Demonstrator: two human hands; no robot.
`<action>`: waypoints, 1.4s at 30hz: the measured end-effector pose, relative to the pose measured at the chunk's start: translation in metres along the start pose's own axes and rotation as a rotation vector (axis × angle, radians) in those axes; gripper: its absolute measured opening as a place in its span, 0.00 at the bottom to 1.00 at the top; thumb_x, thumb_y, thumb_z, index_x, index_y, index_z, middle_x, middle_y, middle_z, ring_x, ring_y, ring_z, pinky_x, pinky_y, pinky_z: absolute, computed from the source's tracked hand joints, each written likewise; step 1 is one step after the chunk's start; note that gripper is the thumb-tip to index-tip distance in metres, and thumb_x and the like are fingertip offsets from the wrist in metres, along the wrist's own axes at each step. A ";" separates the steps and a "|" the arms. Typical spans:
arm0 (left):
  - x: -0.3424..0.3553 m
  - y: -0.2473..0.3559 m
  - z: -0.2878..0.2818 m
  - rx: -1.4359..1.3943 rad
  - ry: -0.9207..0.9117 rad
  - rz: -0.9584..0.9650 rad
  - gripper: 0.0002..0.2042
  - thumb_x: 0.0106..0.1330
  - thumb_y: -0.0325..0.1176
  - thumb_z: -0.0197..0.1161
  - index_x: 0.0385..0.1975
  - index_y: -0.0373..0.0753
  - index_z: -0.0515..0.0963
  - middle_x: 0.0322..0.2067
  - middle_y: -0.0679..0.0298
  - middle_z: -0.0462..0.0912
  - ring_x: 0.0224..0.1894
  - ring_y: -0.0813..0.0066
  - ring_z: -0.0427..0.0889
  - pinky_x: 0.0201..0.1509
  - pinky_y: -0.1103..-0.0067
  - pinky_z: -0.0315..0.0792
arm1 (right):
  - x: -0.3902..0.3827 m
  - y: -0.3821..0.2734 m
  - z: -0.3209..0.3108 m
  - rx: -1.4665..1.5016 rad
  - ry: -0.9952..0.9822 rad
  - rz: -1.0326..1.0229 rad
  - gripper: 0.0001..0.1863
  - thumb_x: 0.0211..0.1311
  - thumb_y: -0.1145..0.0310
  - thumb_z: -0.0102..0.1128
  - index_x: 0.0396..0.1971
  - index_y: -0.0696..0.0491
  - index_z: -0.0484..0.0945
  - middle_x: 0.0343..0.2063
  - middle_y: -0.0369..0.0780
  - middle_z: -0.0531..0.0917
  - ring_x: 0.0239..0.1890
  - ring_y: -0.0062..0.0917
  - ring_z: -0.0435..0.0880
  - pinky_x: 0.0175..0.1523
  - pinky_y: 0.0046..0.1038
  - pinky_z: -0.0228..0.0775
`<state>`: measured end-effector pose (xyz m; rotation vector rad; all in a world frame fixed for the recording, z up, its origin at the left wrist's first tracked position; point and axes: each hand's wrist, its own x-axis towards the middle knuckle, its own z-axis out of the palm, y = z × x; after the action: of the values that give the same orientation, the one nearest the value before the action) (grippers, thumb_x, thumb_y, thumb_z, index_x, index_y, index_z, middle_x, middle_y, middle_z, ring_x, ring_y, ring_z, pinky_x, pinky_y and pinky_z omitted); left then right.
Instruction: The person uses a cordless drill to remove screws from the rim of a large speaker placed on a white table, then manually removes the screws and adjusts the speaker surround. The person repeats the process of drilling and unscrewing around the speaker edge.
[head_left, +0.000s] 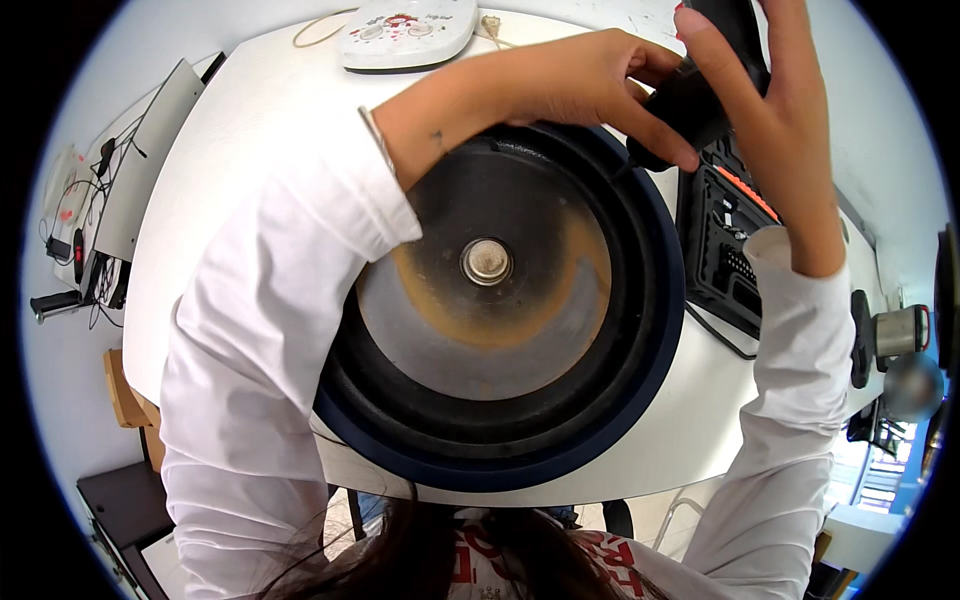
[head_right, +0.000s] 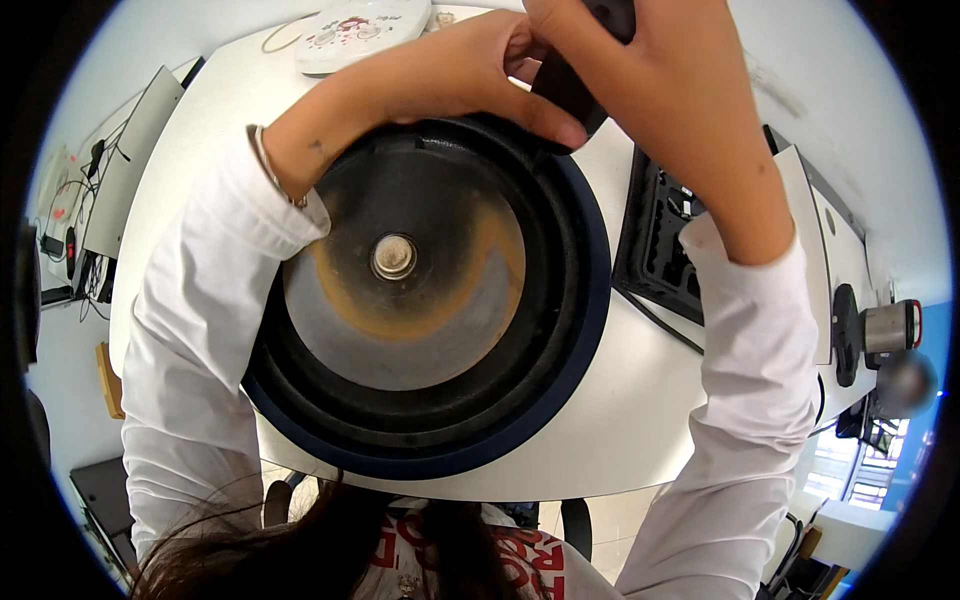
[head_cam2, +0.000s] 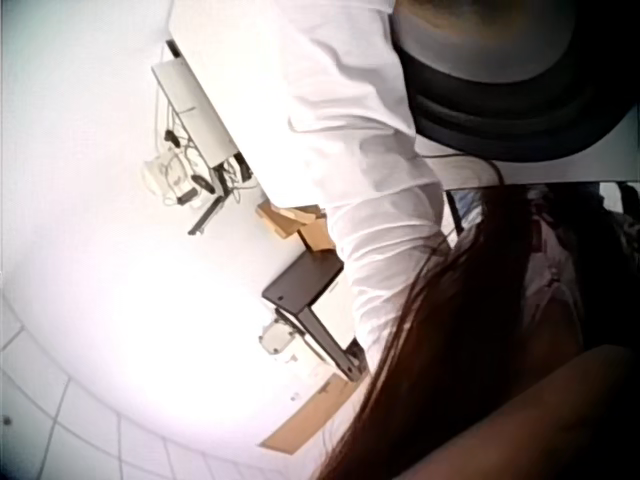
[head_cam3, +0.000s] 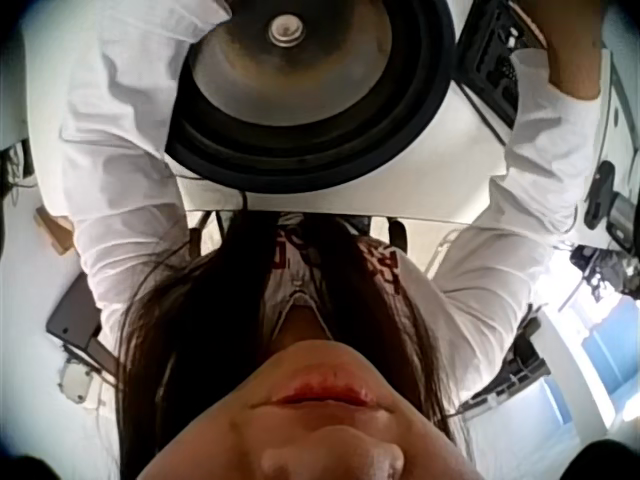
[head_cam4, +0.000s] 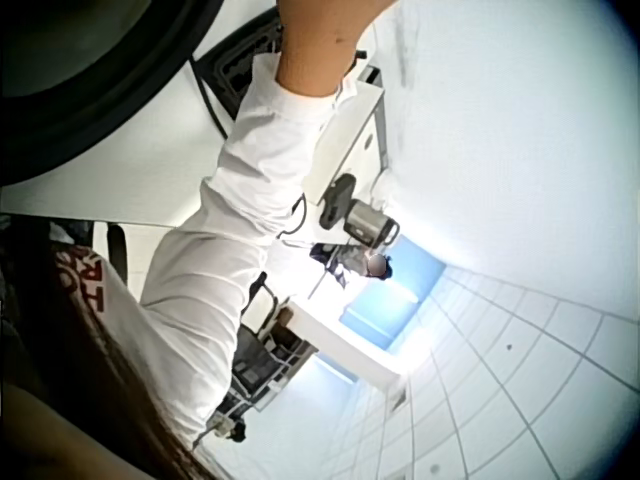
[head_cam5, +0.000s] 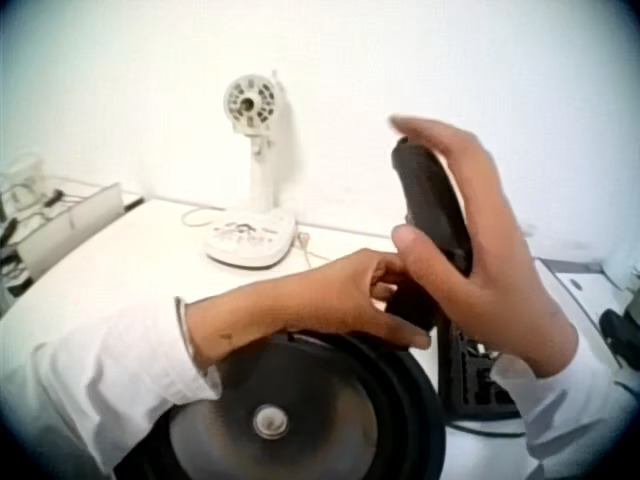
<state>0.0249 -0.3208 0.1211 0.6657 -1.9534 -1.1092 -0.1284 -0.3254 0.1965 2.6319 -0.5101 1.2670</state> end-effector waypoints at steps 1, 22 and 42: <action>-0.002 -0.003 0.006 0.024 0.057 0.046 0.30 0.43 0.41 0.75 0.45 0.32 0.74 0.40 0.59 0.79 0.41 0.72 0.79 0.50 0.77 0.70 | 0.000 -0.019 0.002 0.074 0.028 0.315 0.26 0.57 0.69 0.52 0.55 0.61 0.63 0.52 0.49 0.68 0.45 0.30 0.75 0.49 0.28 0.68; -0.011 0.023 -0.005 0.006 -0.015 -0.061 0.24 0.51 0.33 0.71 0.47 0.31 0.74 0.42 0.60 0.79 0.48 0.75 0.76 0.55 0.81 0.65 | 0.065 -0.008 -0.068 0.315 -1.289 0.149 0.33 0.51 0.78 0.63 0.59 0.51 0.64 0.52 0.42 0.75 0.56 0.34 0.72 0.62 0.38 0.61; 0.009 0.036 0.019 0.533 0.252 0.070 0.26 0.39 0.48 0.75 0.31 0.32 0.78 0.23 0.59 0.81 0.27 0.71 0.81 0.34 0.78 0.74 | 0.039 -0.010 -0.095 -0.043 -1.050 0.314 0.36 0.51 0.61 0.63 0.62 0.45 0.61 0.38 0.46 0.77 0.39 0.26 0.80 0.43 0.22 0.72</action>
<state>0.0017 -0.3013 0.1493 0.9560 -2.0355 -0.4265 -0.1708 -0.2968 0.2861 3.0616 -1.0781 -0.2231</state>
